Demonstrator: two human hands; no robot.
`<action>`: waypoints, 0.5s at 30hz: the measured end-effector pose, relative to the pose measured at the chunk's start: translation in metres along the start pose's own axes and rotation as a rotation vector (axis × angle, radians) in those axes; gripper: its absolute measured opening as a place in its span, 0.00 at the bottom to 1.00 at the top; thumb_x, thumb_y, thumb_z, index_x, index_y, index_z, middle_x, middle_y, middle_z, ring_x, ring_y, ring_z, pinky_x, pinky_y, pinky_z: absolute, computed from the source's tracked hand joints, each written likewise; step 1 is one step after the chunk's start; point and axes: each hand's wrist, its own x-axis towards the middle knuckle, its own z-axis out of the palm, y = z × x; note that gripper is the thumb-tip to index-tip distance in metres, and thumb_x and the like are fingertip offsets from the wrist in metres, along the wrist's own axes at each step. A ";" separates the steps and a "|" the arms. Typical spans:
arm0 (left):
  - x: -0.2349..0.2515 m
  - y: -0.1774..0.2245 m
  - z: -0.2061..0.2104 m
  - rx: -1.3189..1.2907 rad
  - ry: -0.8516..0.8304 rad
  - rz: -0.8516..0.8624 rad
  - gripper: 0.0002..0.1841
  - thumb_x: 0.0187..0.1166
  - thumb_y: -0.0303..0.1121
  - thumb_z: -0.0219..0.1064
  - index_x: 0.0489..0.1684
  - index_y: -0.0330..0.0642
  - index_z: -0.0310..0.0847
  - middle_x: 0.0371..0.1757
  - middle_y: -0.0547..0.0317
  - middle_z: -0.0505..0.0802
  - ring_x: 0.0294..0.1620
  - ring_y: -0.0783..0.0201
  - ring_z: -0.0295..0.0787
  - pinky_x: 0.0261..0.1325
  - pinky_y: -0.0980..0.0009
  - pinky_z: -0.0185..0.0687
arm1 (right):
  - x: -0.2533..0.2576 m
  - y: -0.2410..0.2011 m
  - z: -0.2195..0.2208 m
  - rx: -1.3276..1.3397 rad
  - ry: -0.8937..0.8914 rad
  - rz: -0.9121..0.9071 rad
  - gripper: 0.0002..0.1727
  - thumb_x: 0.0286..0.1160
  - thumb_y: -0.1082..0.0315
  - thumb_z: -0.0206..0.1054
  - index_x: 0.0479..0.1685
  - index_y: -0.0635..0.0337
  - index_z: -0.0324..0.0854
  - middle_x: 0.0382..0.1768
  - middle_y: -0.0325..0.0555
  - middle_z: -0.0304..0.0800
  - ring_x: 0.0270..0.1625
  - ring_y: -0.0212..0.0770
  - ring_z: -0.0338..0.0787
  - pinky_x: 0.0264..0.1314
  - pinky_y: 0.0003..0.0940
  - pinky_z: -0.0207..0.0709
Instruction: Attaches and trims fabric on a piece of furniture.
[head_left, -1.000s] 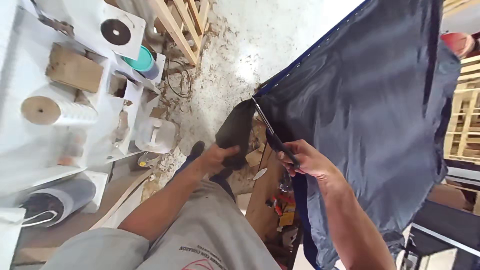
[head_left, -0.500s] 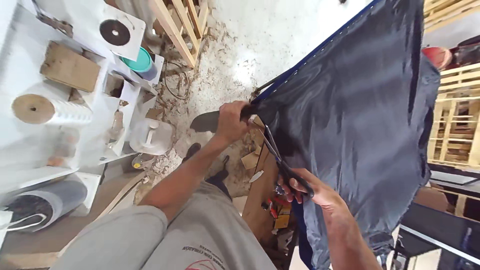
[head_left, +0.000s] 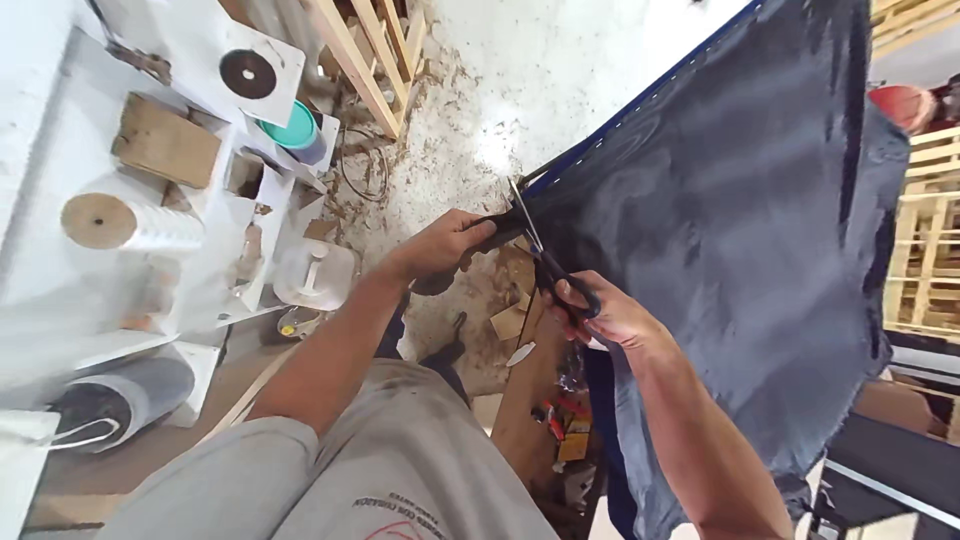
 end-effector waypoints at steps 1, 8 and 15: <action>-0.001 0.000 0.001 0.006 0.007 -0.001 0.21 0.95 0.40 0.49 0.37 0.39 0.84 0.18 0.62 0.80 0.14 0.71 0.74 0.19 0.76 0.75 | 0.000 -0.002 0.002 0.000 0.032 0.006 0.25 0.77 0.38 0.68 0.36 0.52 0.85 0.19 0.33 0.86 0.15 0.27 0.83 0.12 0.20 0.74; -0.034 -0.016 -0.022 0.013 0.327 -0.103 0.19 0.95 0.47 0.48 0.49 0.45 0.83 0.27 0.65 0.87 0.22 0.72 0.82 0.29 0.71 0.85 | -0.007 0.003 0.031 -0.188 0.127 -0.031 0.14 0.83 0.54 0.66 0.47 0.56 0.84 0.23 0.31 0.84 0.19 0.26 0.82 0.19 0.22 0.77; -0.099 -0.188 -0.027 -0.272 0.600 -0.587 0.09 0.86 0.47 0.54 0.44 0.57 0.74 0.28 0.70 0.82 0.27 0.71 0.81 0.32 0.64 0.84 | -0.078 0.197 0.186 -0.084 0.753 -0.313 0.19 0.69 0.75 0.71 0.60 0.71 0.86 0.55 0.60 0.91 0.59 0.50 0.91 0.67 0.49 0.82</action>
